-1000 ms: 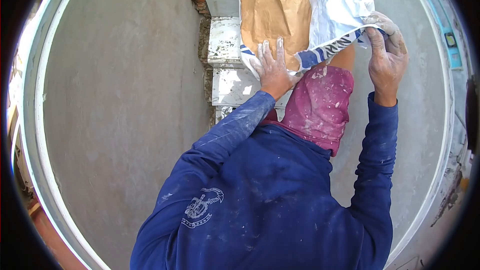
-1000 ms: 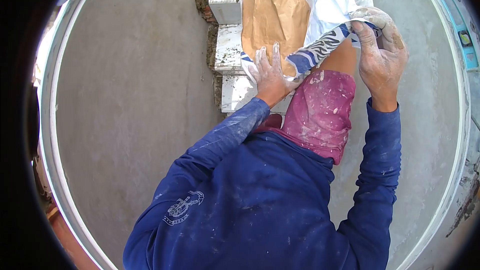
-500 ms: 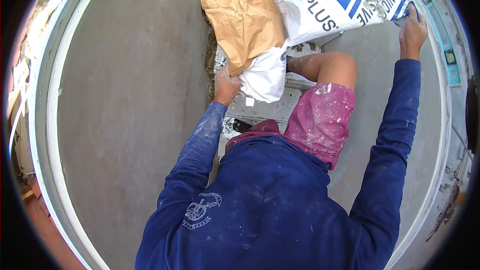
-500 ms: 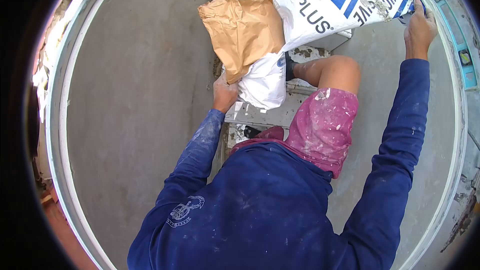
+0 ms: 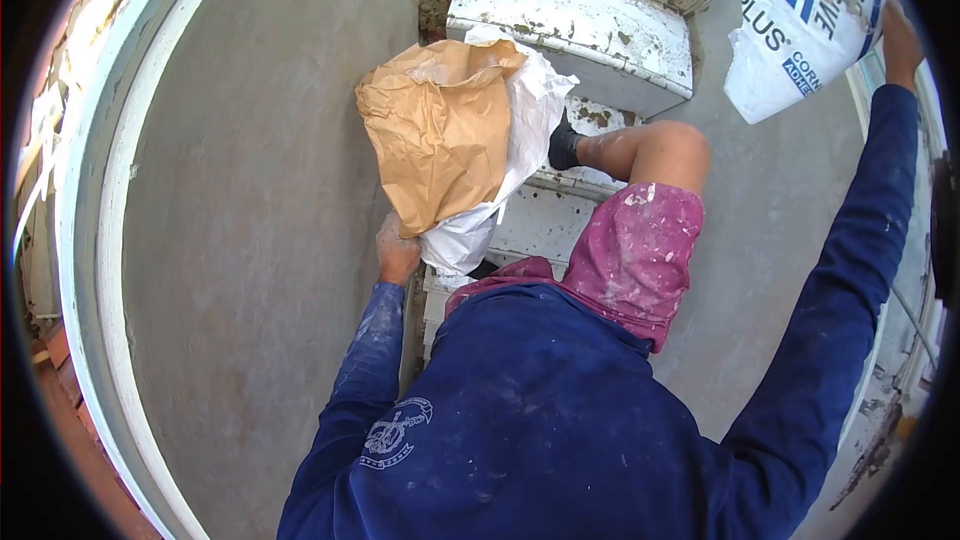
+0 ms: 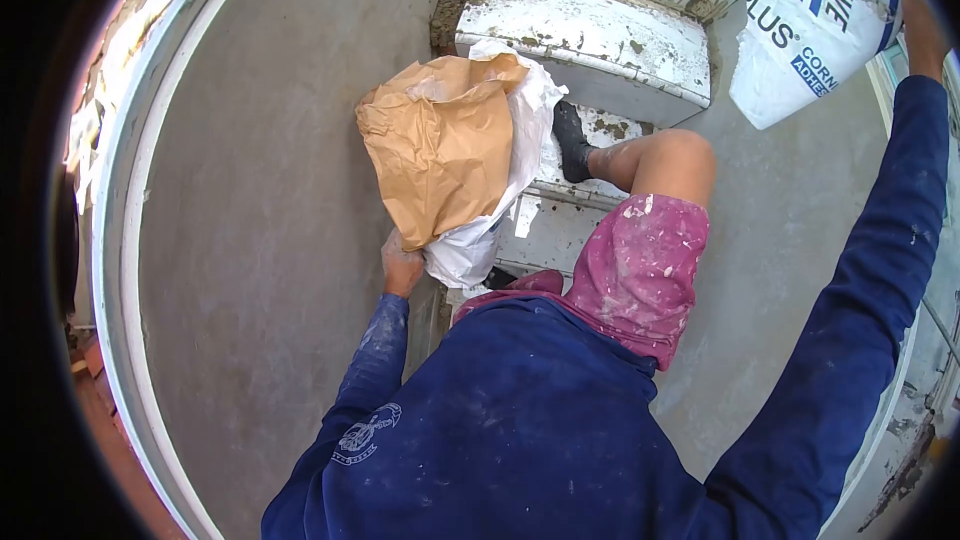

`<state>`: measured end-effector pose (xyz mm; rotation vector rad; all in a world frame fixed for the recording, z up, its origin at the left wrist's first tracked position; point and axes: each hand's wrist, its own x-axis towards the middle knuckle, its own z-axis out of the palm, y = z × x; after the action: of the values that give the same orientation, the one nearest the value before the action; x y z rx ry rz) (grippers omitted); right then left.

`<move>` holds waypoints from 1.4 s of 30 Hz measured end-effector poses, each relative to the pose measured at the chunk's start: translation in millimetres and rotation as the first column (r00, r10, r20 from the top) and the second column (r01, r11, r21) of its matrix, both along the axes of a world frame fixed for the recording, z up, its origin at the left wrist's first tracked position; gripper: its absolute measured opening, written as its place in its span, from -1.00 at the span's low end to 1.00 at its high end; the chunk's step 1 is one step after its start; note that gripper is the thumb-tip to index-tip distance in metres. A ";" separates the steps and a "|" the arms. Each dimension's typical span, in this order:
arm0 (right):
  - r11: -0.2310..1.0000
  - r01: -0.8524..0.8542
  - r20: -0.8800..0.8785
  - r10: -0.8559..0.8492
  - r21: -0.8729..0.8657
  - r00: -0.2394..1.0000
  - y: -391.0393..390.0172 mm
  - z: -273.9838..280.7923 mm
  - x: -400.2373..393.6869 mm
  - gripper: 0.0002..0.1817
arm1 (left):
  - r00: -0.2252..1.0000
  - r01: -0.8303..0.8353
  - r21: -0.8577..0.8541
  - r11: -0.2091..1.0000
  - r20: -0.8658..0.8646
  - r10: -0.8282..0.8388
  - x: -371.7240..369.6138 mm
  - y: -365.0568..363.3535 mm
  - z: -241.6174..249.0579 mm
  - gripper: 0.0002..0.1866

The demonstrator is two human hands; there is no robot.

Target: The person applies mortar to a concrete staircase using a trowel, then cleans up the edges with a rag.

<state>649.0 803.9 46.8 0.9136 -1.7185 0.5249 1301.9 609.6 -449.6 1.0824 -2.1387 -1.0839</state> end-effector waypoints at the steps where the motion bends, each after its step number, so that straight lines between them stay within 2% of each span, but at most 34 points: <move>1: 0.999 -0.018 0.064 0.020 -0.044 0.998 -9.2 -17.5 28.4 -0.63 | 1.000 0.003 0.015 1.000 0.001 -0.003 -4.2 1.4 8.5 -0.72; 2: 0.995 -0.032 0.126 0.044 -0.090 0.991 -18.3 -34.8 57.0 -0.61 | 0.999 0.030 -0.012 0.999 -0.043 -0.030 -12.6 2.4 20.6 -0.72; 3: 0.994 -0.105 0.180 0.106 -0.016 0.978 -26.4 -59.6 88.3 -0.66 | 0.995 0.043 -0.046 0.998 -0.083 -0.047 -22.5 4.4 39.1 -0.71; 4: 0.996 -0.087 0.331 0.076 0.018 0.940 -30.0 -86.5 115.4 -0.72 | 0.991 0.051 -0.093 0.994 -0.118 -0.062 -33.6 1.7 61.5 -0.70; 5: 0.991 -0.134 0.383 0.134 -0.028 0.914 -33.8 -115.9 139.3 -0.72 | 0.982 0.062 -0.159 0.985 -0.170 -0.089 -45.9 -2.1 84.9 -0.70; 6: 0.995 -0.099 0.437 0.084 0.012 0.895 -31.3 -141.0 151.7 -0.77 | 0.970 0.061 -0.228 0.972 -0.214 -0.111 -59.5 -3.9 110.5 -0.70; 8: 0.995 -0.097 0.532 0.095 -0.025 0.841 -22.6 -188.6 170.6 -0.79 | 0.935 0.114 -0.325 0.939 -0.283 -0.212 -89.9 -13.4 165.6 -0.69; 10: 0.966 -0.257 0.441 0.213 0.041 0.872 -13.3 -232.9 175.7 -0.82 | 0.881 0.173 -0.337 0.925 -0.367 -0.299 -115.0 -20.6 226.8 -0.69; 11: 0.973 -0.218 0.578 0.218 -0.070 0.786 -17.0 -245.8 186.6 -0.83 | 0.847 0.191 -0.326 0.926 -0.423 -0.324 -126.7 -22.6 259.1 -0.70; 12: 0.973 -0.156 0.701 0.229 -0.168 0.675 -22.7 -256.6 197.4 -0.85 | 0.829 0.146 -0.324 0.935 -0.475 -0.294 -137.6 -23.4 289.3 -0.71; 13: 0.984 -0.140 0.671 0.175 -0.106 0.720 -25.7 -269.0 199.8 -0.87 | 0.807 0.102 -0.320 0.942 -0.527 -0.267 -145.9 -24.4 317.1 -0.73; 15: 0.976 -0.209 0.621 0.201 -0.060 0.758 -31.1 -287.8 212.4 -0.87 | 0.745 0.019 -0.214 0.977 -0.648 -0.156 -155.6 -27.6 361.7 -0.81; 16: 0.970 -0.240 0.594 0.212 -0.033 0.776 -33.6 -290.2 217.6 -0.87 | 0.619 -0.016 -0.225 0.974 -0.767 -0.167 -158.9 -28.9 382.5 -0.88; 17: 0.970 -0.243 0.602 0.210 -0.028 0.770 -36.4 -288.1 219.0 -0.85 | 0.574 -0.116 -0.292 0.949 -0.800 -0.176 -158.1 -34.4 398.1 -0.90; 18: 0.973 -0.226 0.611 0.204 -0.042 0.765 -37.6 -285.8 221.5 -0.84 | 0.580 -0.187 -0.243 0.952 -0.810 -0.093 -150.7 -37.1 411.6 -0.91; 19: 0.978 -0.203 0.621 0.192 -0.054 0.760 -36.7 -284.1 223.8 -0.83 | 0.552 -0.266 -0.236 0.935 -0.832 -0.053 -141.7 -39.2 424.5 -0.86; 20: 0.982 -0.174 0.627 0.177 -0.067 0.759 -35.5 -281.4 224.2 -0.82 | 0.582 -0.506 -0.292 0.812 -0.810 0.071 -135.7 -31.2 444.6 -0.82; 22: 0.980 -0.187 0.641 0.188 -0.071 0.744 -34.1 -280.1 223.8 -0.81 | 0.396 -0.571 -0.144 0.808 -0.910 0.118 -119.3 -44.3 470.4 -0.75; 23: 0.977 -0.197 0.640 0.201 -0.079 0.742 -34.8 -280.2 224.4 -0.80 | 0.407 -0.659 -0.130 0.741 -0.890 0.205 -104.1 -48.2 483.8 -0.73; 24: 0.974 -0.207 0.641 0.214 -0.087 0.737 -36.0 -281.4 222.9 -0.80 | 0.348 -0.693 -0.226 0.685 -0.936 0.044 -89.4 -80.1 491.9 -0.82; 25: 0.977 -0.200 0.622 0.204 -0.077 0.756 -37.7 -286.6 218.3 -0.80 | 0.322 -0.696 -0.238 0.677 -0.947 -0.002 -62.0 -118.1 492.3 -0.75; 27: 0.972 -0.217 0.624 0.226 -0.092 0.748 -40.7 -285.7 219.9 -0.81 | 0.110 -0.723 0.015 0.690 -0.985 0.136 -64.4 -102.4 524.2 -0.86; 28: 0.969 -0.228 0.623 0.237 -0.097 0.745 -43.1 -284.8 222.0 -0.82 | 0.046 -0.746 0.057 0.664 -0.990 0.137 -61.6 -104.1 533.9 -0.81; 30: 0.947 -0.262 0.561 0.323 -0.188 0.762 -48.5 -281.5 224.4 -0.86 | 0.057 -0.773 0.005 0.635 -0.995 0.078 -61.0 -96.9 530.8 -0.72; 33: 0.851 -0.353 0.419 0.505 -0.388 0.755 -60.2 -261.3 232.7 -0.87 | 0.253 -0.769 -0.268 0.581 -0.961 -0.108 -78.8 -63.9 493.0 -0.57; 34: 0.820 -0.333 0.446 0.543 -0.466 0.712 -64.8 -248.8 238.6 -0.86 | 0.338 -0.706 -0.365 0.607 -0.927 -0.165 -90.9 -49.5 470.4 -0.52; 35: 0.781 -0.312 0.467 0.587 -0.541 0.661 -70.0 -235.0 247.2 -0.85 | 0.444 -0.570 -0.451 0.687 -0.872 -0.205 -105.5 -34.2 438.9 -0.47; 36: 0.735 -0.280 0.474 0.631 -0.617 0.614 -76.5 -221.1 255.8 -0.84 | 0.563 -0.358 -0.491 0.795 -0.792 -0.236 -123.2 -20.3 402.9 -0.42; 37: 0.634 -0.297 0.449 0.740 -0.714 0.501 -81.1 -209.3 266.7 -0.84 | 0.705 -0.090 -0.354 0.931 -0.683 -0.191 -144.0 -4.3 355.7 -0.37; 38: 0.544 -0.275 0.443 0.824 -0.793 0.353 -85.1 -206.5 278.7 -0.85 | 0.833 0.063 -0.041 0.997 -0.548 -0.075 -160.9 5.8 303.5 -0.21; 39: 0.449 -0.235 0.409 0.890 -0.862 0.201 -89.1 -204.2 289.1 -0.86 | 0.891 0.136 0.317 0.939 -0.453 0.024 -168.3 0.6 238.1 -0.04; 40: 0.354 -0.180 0.351 0.935 -0.918 0.046 -93.4 -203.4 299.8 -0.87 | 0.820 0.198 0.817 0.542 -0.441 0.365 -178.2 5.8 220.9 -0.02; 42: 0.388 -0.105 0.401 0.899 -0.916 -0.173 -99.3 -226.3 327.0 -0.88 | 0.708 0.480 0.781 0.399 -0.614 0.350 -178.4 -11.5 171.2 -0.06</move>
<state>976.0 704.6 -179.5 0.7897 -1.6720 2.8452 1123.6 598.0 -278.4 0.6772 -0.7881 -2.4177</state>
